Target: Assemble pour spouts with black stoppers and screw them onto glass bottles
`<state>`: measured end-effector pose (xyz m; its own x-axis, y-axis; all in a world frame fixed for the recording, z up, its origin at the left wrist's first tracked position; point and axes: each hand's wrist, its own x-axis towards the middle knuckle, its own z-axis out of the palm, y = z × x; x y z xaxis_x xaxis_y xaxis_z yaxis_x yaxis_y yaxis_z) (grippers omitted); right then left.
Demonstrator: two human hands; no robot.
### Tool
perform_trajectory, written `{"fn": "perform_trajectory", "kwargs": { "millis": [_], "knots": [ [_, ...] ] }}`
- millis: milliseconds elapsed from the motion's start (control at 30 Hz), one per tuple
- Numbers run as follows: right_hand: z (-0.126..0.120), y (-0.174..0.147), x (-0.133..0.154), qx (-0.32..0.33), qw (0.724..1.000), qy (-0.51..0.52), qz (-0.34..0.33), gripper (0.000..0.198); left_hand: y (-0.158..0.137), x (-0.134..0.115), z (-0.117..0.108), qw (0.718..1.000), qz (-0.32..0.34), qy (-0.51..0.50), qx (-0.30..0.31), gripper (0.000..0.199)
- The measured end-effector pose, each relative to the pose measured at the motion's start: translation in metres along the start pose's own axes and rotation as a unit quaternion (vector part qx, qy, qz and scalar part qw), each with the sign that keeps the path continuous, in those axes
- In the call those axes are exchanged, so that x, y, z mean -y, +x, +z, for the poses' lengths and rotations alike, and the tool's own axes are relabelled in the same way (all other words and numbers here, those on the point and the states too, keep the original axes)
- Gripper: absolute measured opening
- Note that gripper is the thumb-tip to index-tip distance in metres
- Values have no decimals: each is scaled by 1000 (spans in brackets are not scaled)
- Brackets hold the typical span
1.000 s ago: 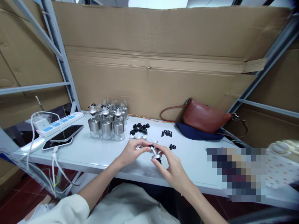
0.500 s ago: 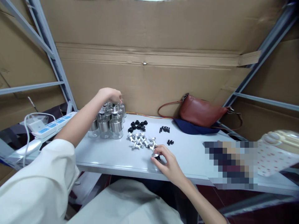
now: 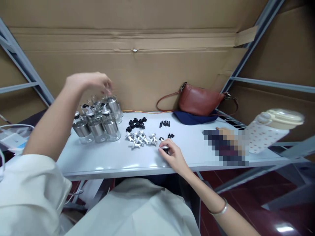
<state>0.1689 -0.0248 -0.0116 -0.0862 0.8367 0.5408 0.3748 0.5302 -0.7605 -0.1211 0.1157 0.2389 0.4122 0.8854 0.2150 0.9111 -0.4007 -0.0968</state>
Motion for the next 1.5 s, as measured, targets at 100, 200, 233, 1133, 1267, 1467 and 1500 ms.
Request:
{"fn": "perform_trajectory", "kwargs": {
  "millis": [100,200,233,1133,1267,1467,1500],
  "knots": [
    [-2,0,0,-30,999,21,23,5,-22,-17,-35,997,-9,73,-35,53],
    [-3,1,1,-67,996,50,40,12,-47,-43,-51,984,-22,42,-171,57],
    [-4,1,2,-73,994,61,49,16,-54,-52,-50,977,-24,16,-209,55],
    [-17,4,20,-70,977,190,-63,38,-92,-161,119,853,181,-490,2,26],
    [-32,22,43,-54,979,89,-175,53,-92,-178,150,746,150,-646,-59,48],
    [-35,49,66,24,966,-31,-256,78,-92,-192,167,705,166,-674,-146,88],
    [-34,51,68,40,964,-53,-258,79,-93,-193,167,699,170,-679,-147,90]
  ]
}}
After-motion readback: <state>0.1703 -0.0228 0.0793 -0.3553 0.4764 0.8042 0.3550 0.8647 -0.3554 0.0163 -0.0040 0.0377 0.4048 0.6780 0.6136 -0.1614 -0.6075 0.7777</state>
